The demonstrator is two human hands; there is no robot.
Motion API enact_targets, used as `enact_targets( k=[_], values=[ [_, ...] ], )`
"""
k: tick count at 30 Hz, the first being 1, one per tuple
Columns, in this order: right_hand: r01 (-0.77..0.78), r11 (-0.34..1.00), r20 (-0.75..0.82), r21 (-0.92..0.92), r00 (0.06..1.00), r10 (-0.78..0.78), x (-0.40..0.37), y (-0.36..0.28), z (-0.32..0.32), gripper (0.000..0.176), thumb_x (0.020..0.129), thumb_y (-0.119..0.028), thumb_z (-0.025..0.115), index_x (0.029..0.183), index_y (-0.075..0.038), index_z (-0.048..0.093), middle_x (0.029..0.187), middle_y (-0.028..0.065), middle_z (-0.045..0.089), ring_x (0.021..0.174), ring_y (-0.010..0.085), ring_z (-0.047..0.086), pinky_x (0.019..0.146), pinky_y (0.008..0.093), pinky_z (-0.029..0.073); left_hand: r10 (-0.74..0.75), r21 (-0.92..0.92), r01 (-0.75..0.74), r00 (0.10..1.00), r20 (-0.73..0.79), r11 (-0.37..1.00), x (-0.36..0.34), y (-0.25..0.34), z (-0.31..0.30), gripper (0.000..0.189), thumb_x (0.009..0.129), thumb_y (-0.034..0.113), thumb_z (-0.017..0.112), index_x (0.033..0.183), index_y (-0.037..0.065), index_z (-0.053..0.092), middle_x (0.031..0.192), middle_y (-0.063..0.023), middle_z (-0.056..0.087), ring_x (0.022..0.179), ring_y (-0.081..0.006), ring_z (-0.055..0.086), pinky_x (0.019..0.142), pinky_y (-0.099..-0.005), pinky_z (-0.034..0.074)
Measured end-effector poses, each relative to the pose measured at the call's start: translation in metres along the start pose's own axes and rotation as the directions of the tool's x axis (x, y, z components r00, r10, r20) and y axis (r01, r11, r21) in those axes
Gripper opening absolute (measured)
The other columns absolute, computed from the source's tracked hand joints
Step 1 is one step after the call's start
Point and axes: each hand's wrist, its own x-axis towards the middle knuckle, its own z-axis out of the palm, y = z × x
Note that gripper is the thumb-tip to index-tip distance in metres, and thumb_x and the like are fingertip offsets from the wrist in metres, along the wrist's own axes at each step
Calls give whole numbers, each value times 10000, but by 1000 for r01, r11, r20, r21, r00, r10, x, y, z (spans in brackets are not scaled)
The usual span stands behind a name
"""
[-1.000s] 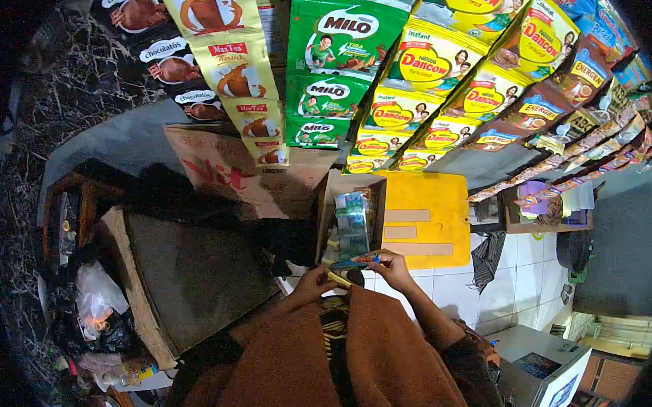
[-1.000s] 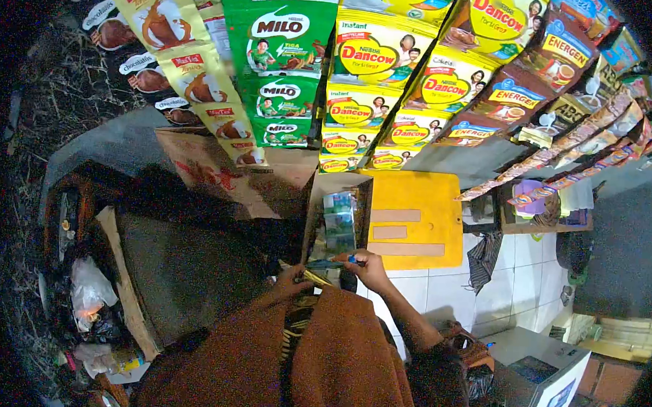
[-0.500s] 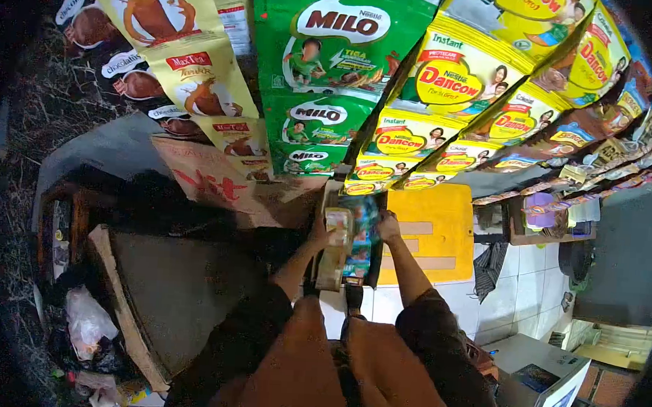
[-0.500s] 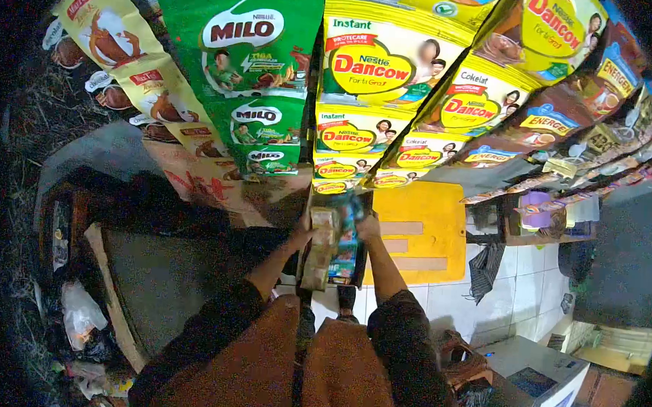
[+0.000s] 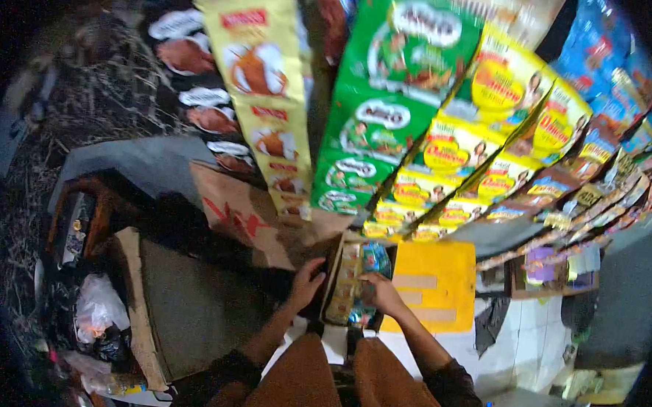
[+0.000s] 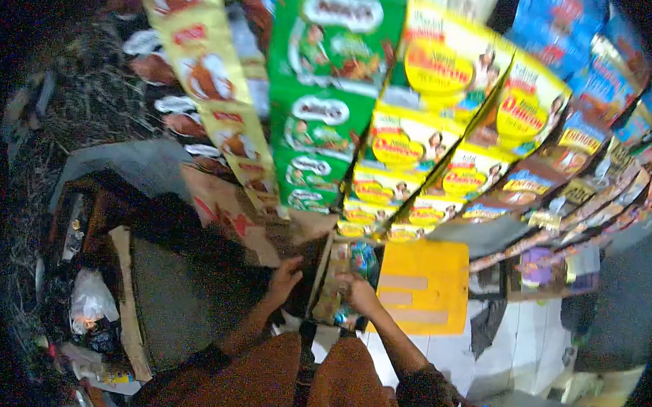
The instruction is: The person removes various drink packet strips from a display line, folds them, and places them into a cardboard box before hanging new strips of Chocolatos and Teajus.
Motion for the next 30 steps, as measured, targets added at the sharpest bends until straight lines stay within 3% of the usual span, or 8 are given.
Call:
enact_targets(
  k=[3, 5, 9, 13, 15, 19, 24, 30],
  values=[
    [197, 979, -110, -48, 973, -201, 23, -92, -71, 296, 694, -33, 561, 983, -60, 501, 977, 152, 527, 919, 297, 504, 790, 350, 395, 252, -179, -284, 951, -181, 942, 24, 139, -51, 322, 779, 19, 473, 1092, -1, 399, 1094, -115, 440, 1035, -174, 424, 887, -309, 332],
    [464, 876, -314, -131, 819, -481, 29, -162, -113, 257, 701, -24, 546, 955, -37, 509, 969, 137, 533, 897, 284, 512, 785, 340, 399, 366, -302, -451, 882, -299, 840, 38, 209, -80, 322, 768, -19, 458, 1083, -3, 393, 1101, -108, 425, 1059, -169, 403, 896, -289, 318],
    [531, 825, -596, -192, 605, -528, 37, -249, -168, 264, 707, -32, 543, 966, -18, 492, 980, 145, 523, 911, 272, 506, 772, 335, 410, 738, 172, -731, 589, -330, 660, 47, 326, -110, 362, 737, -28, 490, 1082, -11, 382, 1074, -89, 420, 1045, -191, 390, 889, -299, 321],
    [439, 854, -768, -278, 432, -472, 50, -280, -176, 344, 690, -52, 556, 1013, -15, 443, 1034, 149, 461, 973, 277, 453, 804, 336, 381, 703, -25, -754, 623, -343, 656, 56, 389, -122, 342, 753, 18, 508, 1075, -4, 394, 1049, -81, 435, 999, -175, 407, 813, -281, 375],
    [353, 897, -791, -265, 452, -412, 48, -286, -175, 398, 674, -58, 559, 1039, 0, 413, 1039, 172, 433, 1010, 298, 409, 865, 357, 322, 703, 51, -709, 682, -203, 703, 52, 407, -115, 386, 758, 75, 530, 1100, 1, 368, 1070, -100, 443, 971, -194, 444, 781, -293, 402],
    [129, 887, -868, -443, 188, -460, 50, -280, -185, 470, 660, -64, 556, 1080, 25, 363, 1081, 220, 375, 1013, 358, 359, 891, 393, 276, 676, 334, -622, 734, -66, 709, 65, 414, -81, 512, 735, 169, 573, 1144, -16, 326, 1116, -159, 429, 947, -226, 477, 752, -288, 410],
    [-95, 909, -889, -405, 273, -367, 43, -267, -193, 567, 649, -96, 587, 1114, 76, 312, 1085, 256, 357, 1016, 366, 351, 869, 422, 298, 518, -28, -518, 853, 56, 855, 82, 413, -61, 497, 722, 155, 584, 1108, -42, 339, 1054, -169, 467, 844, -188, 511, 729, -281, 416],
    [84, 956, -912, -282, 285, -295, 52, -247, -201, 604, 662, -183, 629, 1091, 102, 314, 1040, 244, 394, 972, 335, 400, 829, 379, 337, 506, 85, -501, 861, -51, 861, 99, 414, -51, 358, 725, 189, 577, 970, -26, 430, 875, -121, 551, 782, -148, 524, 687, -274, 415]
  ],
)
